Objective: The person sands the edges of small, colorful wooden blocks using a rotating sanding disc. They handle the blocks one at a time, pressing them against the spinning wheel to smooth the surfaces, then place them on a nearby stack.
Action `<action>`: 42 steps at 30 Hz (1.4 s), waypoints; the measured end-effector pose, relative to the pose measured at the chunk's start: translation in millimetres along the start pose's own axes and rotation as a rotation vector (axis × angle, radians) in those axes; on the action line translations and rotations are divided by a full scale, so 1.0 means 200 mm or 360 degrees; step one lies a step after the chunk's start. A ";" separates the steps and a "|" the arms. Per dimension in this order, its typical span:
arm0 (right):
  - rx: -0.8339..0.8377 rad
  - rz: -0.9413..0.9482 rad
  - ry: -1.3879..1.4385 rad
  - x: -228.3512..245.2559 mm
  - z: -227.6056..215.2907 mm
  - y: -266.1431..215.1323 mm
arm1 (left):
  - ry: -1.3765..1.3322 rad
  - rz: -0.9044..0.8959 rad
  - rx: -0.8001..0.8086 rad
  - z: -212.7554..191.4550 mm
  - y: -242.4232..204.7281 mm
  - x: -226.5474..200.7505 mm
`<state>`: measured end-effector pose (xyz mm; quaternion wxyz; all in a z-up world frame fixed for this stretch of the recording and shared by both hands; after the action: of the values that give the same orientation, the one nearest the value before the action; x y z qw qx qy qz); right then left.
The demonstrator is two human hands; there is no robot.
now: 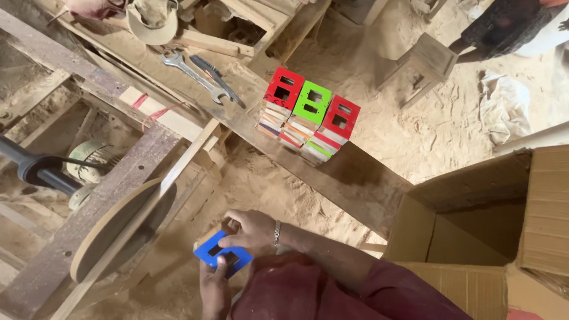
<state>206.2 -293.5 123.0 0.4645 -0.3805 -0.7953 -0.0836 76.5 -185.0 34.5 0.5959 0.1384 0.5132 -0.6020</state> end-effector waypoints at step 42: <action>0.0190 0.0493 0.0604 0.22 0.82 0.90 | 0.0139 0.0041 -0.1143 -0.85 0.42 -0.49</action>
<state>206.8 -64.9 28.6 0.6344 -0.4473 -0.6295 -0.0341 97.7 24.0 -0.1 0.5915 -0.0479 0.7152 -0.3692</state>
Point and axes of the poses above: each hand's wrist, its own y-axis towards the middle knuckle, its own z-axis out of the palm, x = y × z, the point moved 7 cm from there along y, towards the middle knuckle, and after that the axes turned 3 degrees about -y, right-handed, at the moved point
